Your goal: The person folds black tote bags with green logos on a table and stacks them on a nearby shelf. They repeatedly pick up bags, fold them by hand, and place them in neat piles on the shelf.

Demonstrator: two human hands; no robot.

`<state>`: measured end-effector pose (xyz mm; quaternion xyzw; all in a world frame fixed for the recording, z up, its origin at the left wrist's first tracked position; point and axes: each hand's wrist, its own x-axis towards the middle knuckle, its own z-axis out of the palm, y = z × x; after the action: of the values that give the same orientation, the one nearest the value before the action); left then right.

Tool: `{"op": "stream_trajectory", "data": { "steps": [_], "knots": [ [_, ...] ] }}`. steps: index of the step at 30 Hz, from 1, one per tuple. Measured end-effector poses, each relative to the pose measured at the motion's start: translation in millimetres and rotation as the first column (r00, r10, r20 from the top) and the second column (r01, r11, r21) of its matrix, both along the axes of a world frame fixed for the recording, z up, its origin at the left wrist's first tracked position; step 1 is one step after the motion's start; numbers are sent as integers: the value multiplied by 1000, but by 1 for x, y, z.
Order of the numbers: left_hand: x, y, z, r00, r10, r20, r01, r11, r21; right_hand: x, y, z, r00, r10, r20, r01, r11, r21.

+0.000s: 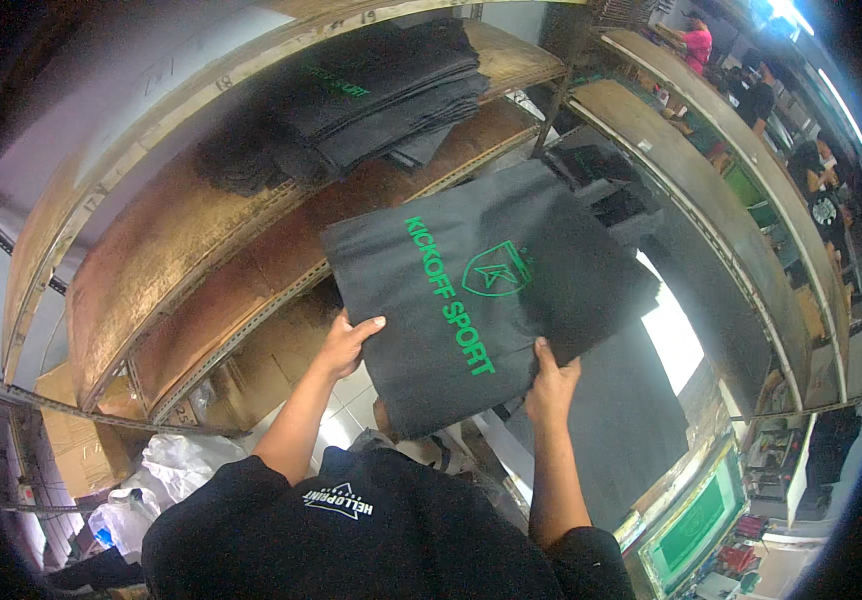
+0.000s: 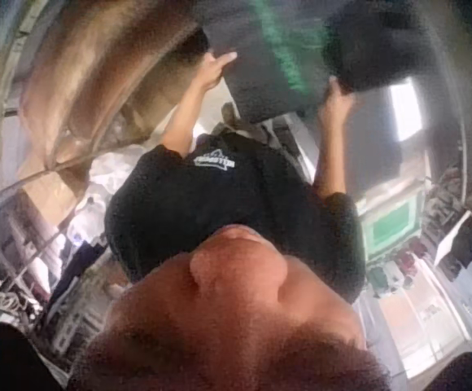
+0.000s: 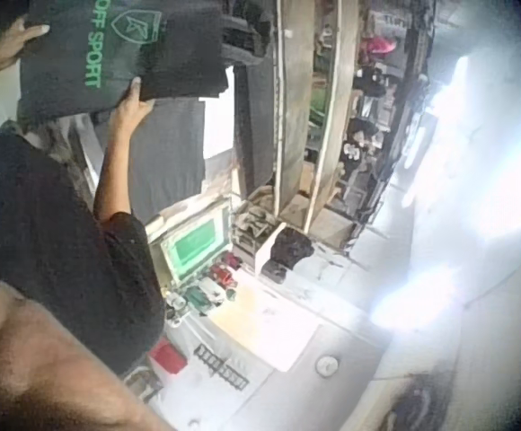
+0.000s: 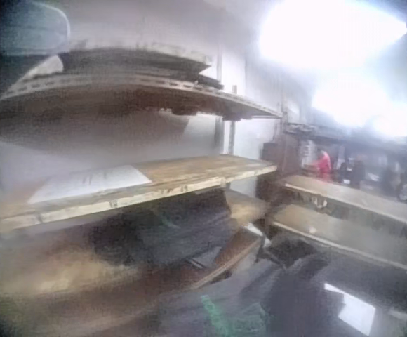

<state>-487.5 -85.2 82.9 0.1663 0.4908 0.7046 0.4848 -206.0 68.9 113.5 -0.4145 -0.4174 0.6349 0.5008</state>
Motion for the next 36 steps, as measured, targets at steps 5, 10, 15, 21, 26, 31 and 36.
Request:
{"op": "stream_trajectory", "data": {
  "steps": [5,10,15,21,26,31,36],
  "knots": [
    [-91,-10,-45,998,47,44,-44,997,-66,-93,17,-37,986,88,140,-97,994,58],
    [-147,-18,-67,993,65,95,-55,993,-108,-159,24,-74,988,131,80,-132,991,19],
    [-184,-19,-85,981,116,153,-95,986,-137,-208,31,-84,981,192,-28,-194,976,-99],
    [-228,-7,-133,984,146,99,-129,978,-162,-258,62,-127,969,248,-15,-249,967,-55],
    [-263,19,-137,977,198,75,-182,967,-179,-317,95,-166,960,281,11,-281,960,-10],
    [-326,29,-183,957,288,32,-274,934,-229,-386,127,-207,932,354,79,-357,934,14],
    [-398,26,-225,932,362,23,-325,863,-386,-449,137,-246,923,379,-68,-379,925,6]
  ]
}}
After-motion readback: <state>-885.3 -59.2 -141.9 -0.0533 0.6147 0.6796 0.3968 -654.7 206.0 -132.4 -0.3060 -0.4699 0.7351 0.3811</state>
